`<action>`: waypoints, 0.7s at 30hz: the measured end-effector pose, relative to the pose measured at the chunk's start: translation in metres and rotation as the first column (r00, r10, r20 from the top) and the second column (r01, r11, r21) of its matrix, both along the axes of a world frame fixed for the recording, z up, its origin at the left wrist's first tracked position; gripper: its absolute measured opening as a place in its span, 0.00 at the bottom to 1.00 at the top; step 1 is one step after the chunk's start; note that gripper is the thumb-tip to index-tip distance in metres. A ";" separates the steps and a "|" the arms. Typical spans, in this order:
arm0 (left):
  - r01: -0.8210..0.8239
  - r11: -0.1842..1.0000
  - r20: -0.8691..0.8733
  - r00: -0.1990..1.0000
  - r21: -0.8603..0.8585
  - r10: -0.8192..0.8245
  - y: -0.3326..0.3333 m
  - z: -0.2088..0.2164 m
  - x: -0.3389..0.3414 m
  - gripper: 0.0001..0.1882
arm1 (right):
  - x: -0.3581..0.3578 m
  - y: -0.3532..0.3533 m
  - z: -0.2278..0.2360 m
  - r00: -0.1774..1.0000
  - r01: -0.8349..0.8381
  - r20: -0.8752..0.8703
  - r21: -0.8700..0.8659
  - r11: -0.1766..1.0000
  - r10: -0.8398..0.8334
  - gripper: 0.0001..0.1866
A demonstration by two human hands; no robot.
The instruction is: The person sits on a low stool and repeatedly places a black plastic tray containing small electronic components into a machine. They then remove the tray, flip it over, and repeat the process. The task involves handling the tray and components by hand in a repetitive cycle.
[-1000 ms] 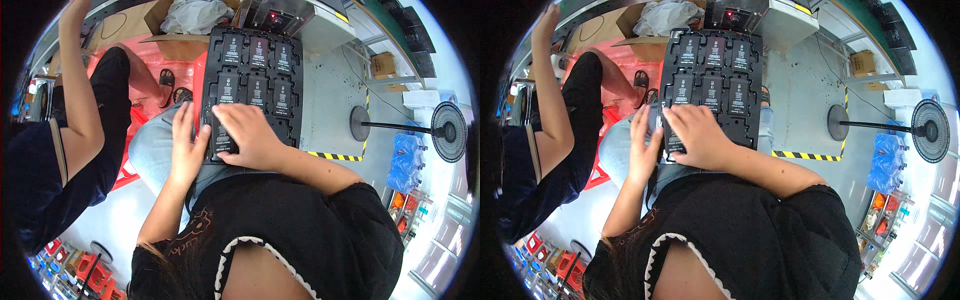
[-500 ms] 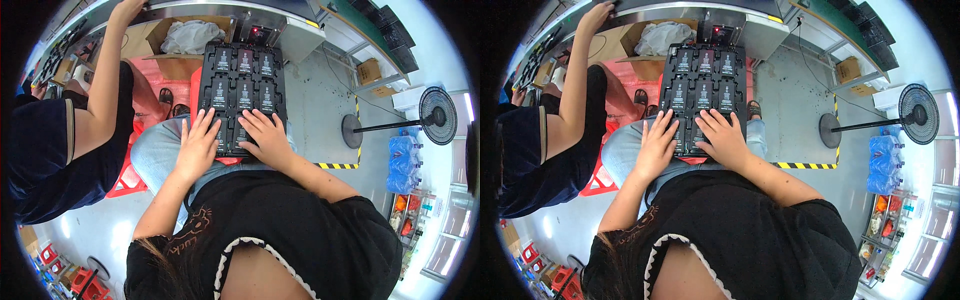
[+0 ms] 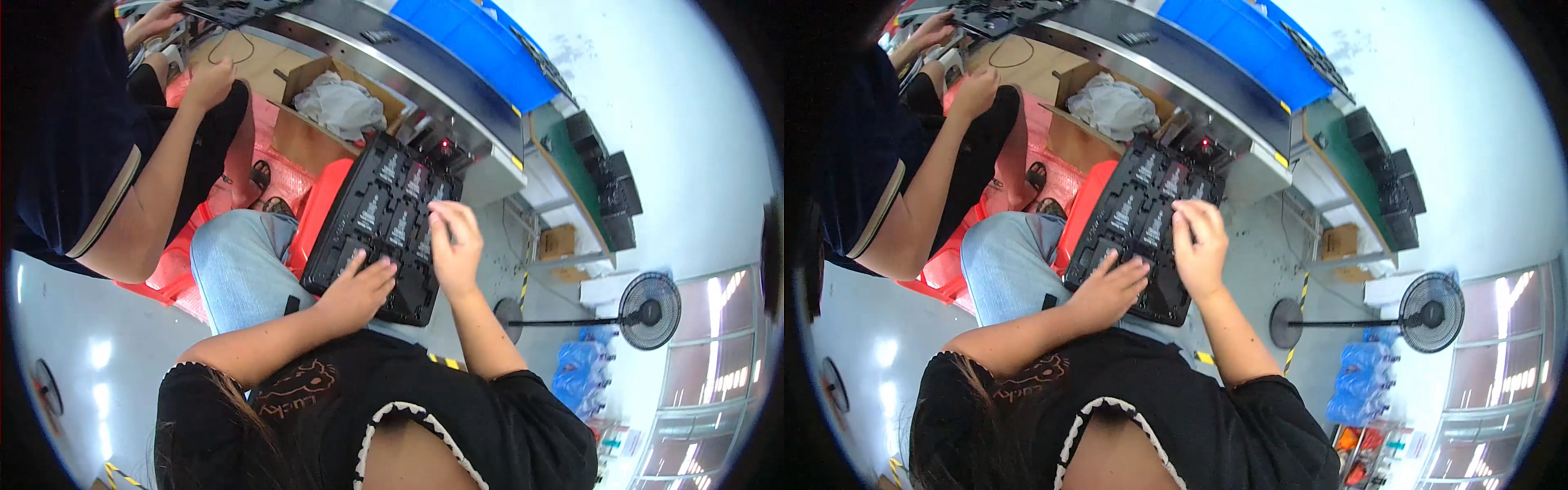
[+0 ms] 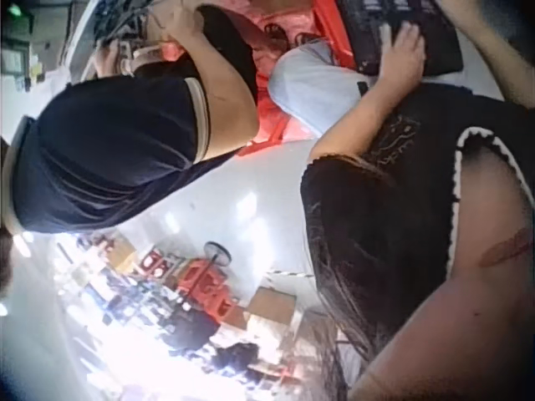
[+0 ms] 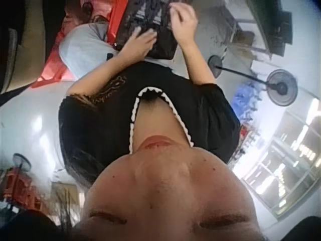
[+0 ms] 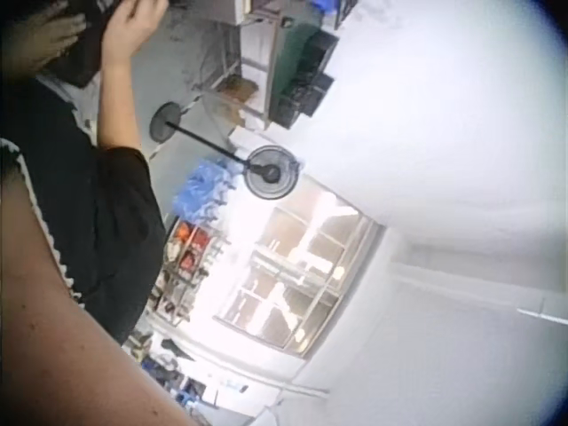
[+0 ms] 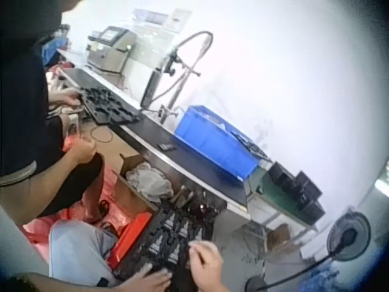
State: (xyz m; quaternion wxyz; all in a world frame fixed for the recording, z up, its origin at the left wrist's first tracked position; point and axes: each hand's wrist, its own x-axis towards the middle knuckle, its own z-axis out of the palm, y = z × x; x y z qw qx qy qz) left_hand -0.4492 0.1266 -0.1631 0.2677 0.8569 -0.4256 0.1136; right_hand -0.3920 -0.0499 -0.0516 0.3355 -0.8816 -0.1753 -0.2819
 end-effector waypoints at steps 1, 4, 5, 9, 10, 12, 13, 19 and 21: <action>0.016 0.999 0.019 1.000 -0.028 -0.016 0.001 -0.010 0.000 0.19 | 0.018 0.007 0.015 1.000 -0.022 0.014 0.042 0.999 0.022 0.07; 0.091 0.990 0.016 0.996 -0.108 -0.090 0.003 -0.001 0.006 0.16 | 0.079 0.018 0.054 0.995 -0.076 0.066 -0.042 0.996 0.079 0.07; 0.116 0.987 0.016 0.993 -0.111 -0.115 0.007 0.000 0.009 0.15 | 0.100 0.029 0.067 0.994 -0.081 0.068 -0.114 0.990 0.089 0.10; 0.200 0.964 -0.134 0.965 -0.177 -0.225 0.016 0.000 0.017 0.15 | 0.201 0.047 0.089 0.999 -0.041 0.000 -0.306 0.951 0.043 0.34; 0.203 0.941 -0.189 0.947 -0.269 -0.258 0.018 -0.001 0.017 0.16 | 0.233 0.047 0.088 0.999 -0.015 -0.035 -0.325 0.946 0.004 0.38; 0.161 0.856 -0.284 0.900 -0.491 -0.332 0.022 0.007 0.017 0.16 | 0.286 0.037 0.090 0.983 0.087 -0.118 -0.382 0.920 -0.142 0.47; 0.133 0.829 -0.310 0.886 -0.543 -0.345 0.025 0.010 0.017 0.16 | 0.311 0.028 0.087 0.968 0.121 -0.152 -0.408 0.905 -0.198 0.50; -0.132 0.699 -0.537 0.742 -0.703 -0.401 0.051 0.006 0.016 0.18 | 0.356 0.005 0.074 0.829 -0.039 -0.519 -0.427 0.903 -0.209 0.46; -0.259 0.629 -0.567 0.744 -0.733 -0.355 0.059 0.014 0.019 0.16 | 0.348 -0.014 0.073 0.861 0.006 -0.447 -0.468 0.884 -0.243 0.39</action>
